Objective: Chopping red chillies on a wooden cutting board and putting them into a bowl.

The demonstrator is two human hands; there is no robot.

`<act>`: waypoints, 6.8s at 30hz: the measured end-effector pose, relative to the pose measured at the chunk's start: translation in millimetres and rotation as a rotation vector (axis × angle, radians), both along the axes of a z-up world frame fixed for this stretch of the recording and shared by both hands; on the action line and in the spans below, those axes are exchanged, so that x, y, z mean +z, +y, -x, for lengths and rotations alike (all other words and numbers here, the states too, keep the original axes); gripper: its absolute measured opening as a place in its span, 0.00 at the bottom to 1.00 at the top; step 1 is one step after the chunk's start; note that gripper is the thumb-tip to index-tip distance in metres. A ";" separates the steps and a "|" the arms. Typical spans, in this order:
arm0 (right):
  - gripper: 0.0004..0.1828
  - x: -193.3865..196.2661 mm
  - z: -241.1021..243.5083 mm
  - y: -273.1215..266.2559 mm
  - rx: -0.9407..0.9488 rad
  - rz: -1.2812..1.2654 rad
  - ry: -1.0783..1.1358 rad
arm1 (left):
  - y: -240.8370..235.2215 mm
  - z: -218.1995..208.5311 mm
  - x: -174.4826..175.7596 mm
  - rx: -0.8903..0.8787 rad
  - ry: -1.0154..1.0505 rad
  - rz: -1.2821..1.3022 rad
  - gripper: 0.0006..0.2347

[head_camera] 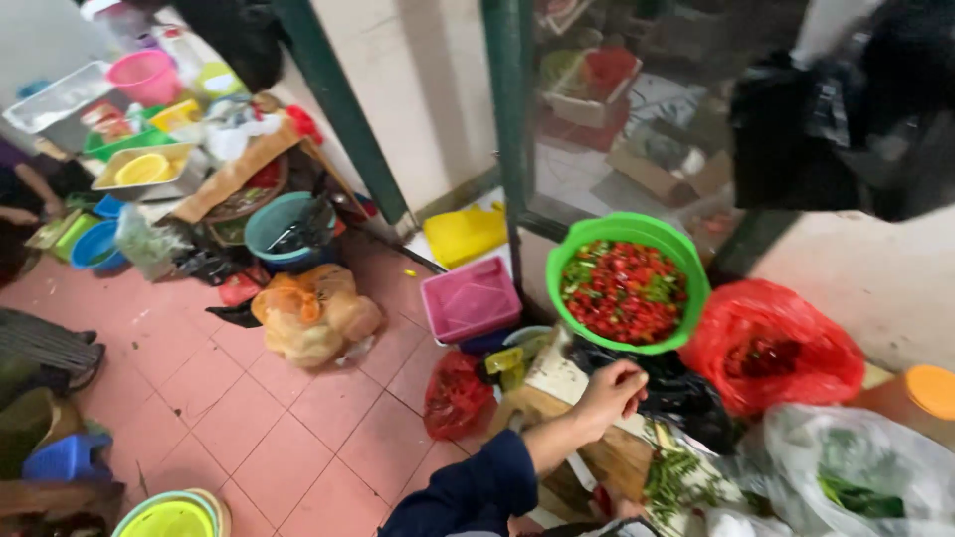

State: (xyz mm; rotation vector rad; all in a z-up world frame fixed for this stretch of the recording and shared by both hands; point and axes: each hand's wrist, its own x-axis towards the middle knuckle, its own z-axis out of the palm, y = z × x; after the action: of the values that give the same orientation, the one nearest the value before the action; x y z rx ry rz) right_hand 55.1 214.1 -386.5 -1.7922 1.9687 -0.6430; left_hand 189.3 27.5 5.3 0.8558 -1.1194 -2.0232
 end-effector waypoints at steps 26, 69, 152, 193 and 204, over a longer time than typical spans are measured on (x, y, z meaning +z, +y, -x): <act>0.21 260.2 -351.3 -53.6 -0.306 -0.169 -0.086 | 47.7 -474.9 -140.0 0.263 -0.107 -0.037 0.09; 0.41 324.4 -157.6 43.5 -0.406 -0.555 -0.105 | 66.1 -90.5 -210.1 0.151 -0.716 0.807 0.05; 0.34 283.4 -190.5 76.4 -0.499 -0.143 -0.100 | 60.5 65.9 -157.5 -0.351 -0.195 -0.075 0.10; 0.35 320.0 -185.0 46.9 -0.378 -0.480 -0.022 | 41.5 -121.2 -198.9 0.088 -0.801 0.655 0.04; 0.37 330.8 -190.5 12.1 -0.338 -0.530 -0.074 | 45.1 -123.6 -216.0 0.097 -0.800 0.710 0.04</act>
State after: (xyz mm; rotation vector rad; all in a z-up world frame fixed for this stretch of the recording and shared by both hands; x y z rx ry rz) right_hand 245.6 226.2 -55.6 -1.1211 2.1522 -0.2381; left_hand 312.9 72.6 -210.6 1.3064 -1.9987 -1.0255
